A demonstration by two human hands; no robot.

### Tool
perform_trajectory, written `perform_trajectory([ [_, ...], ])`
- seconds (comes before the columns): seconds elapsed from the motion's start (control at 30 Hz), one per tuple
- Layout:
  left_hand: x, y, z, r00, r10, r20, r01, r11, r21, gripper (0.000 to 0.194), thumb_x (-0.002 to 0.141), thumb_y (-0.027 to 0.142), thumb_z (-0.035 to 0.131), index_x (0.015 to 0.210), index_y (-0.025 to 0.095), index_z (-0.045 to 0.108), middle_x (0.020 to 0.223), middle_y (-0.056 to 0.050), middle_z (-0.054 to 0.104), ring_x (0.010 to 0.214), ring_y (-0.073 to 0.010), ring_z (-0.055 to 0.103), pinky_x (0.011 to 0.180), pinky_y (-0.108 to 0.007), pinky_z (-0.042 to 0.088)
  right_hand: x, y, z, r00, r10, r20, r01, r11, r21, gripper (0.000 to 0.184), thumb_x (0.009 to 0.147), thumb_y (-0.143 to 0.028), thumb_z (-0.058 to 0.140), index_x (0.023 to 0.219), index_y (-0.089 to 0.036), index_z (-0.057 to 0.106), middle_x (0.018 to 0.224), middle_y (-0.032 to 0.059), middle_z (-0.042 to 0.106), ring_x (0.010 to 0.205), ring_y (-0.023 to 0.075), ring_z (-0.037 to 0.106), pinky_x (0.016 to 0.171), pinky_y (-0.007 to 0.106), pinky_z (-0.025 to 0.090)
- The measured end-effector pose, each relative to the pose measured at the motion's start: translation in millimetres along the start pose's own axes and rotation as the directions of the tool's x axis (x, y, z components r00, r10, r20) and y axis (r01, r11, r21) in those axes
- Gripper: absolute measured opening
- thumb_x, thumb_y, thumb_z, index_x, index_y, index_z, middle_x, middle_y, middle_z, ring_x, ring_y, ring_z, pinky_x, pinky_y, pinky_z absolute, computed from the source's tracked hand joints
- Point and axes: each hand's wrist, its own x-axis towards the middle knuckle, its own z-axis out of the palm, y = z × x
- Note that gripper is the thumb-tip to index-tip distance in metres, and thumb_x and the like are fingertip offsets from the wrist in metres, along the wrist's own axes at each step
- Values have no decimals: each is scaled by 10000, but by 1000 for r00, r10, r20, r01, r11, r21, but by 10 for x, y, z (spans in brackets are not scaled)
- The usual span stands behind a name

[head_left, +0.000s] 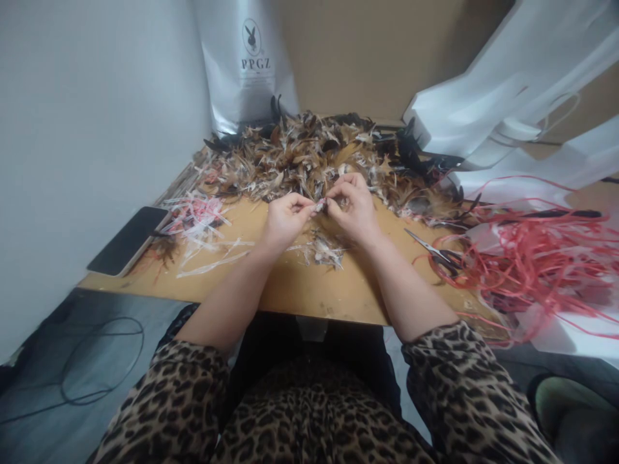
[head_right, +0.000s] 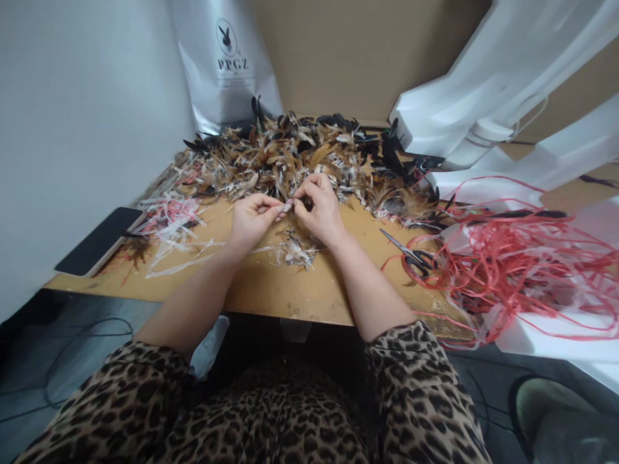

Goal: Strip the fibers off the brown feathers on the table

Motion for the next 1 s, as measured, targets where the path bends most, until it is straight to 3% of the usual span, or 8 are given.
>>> perform_trajectory([
  [0.23, 7, 23, 25, 994, -110, 3, 110, 990, -82, 183, 688, 277, 738, 713, 141, 617, 661, -43, 685, 621, -129, 671, 605, -239, 536, -13, 20, 3, 999, -15, -40, 14, 999, -46, 43, 765, -171, 554, 771, -207, 578, 935, 64, 500, 922, 205, 512, 816, 388, 458],
  [0.77, 17, 66, 51, 978, -208, 1, 206, 968, -145, 161, 683, 196, 718, 707, 136, 571, 639, -40, 671, 623, -137, 679, 591, -235, 531, -6, 56, 0, 993, -50, -103, 46, 998, -42, 44, 772, -163, 553, 768, -203, 570, 909, 62, 528, 923, 198, 526, 831, 376, 451],
  [1.0, 33, 115, 40, 963, -268, 3, 265, 950, -167, 163, 685, 173, 706, 694, 130, 549, 612, -38, 666, 584, -129, 664, 581, -232, 513, -11, 45, -8, 991, -48, -124, 48, 999, -3, 53, 777, -146, 546, 759, -190, 570, 874, 52, 526, 835, 170, 520, 732, 331, 455],
])
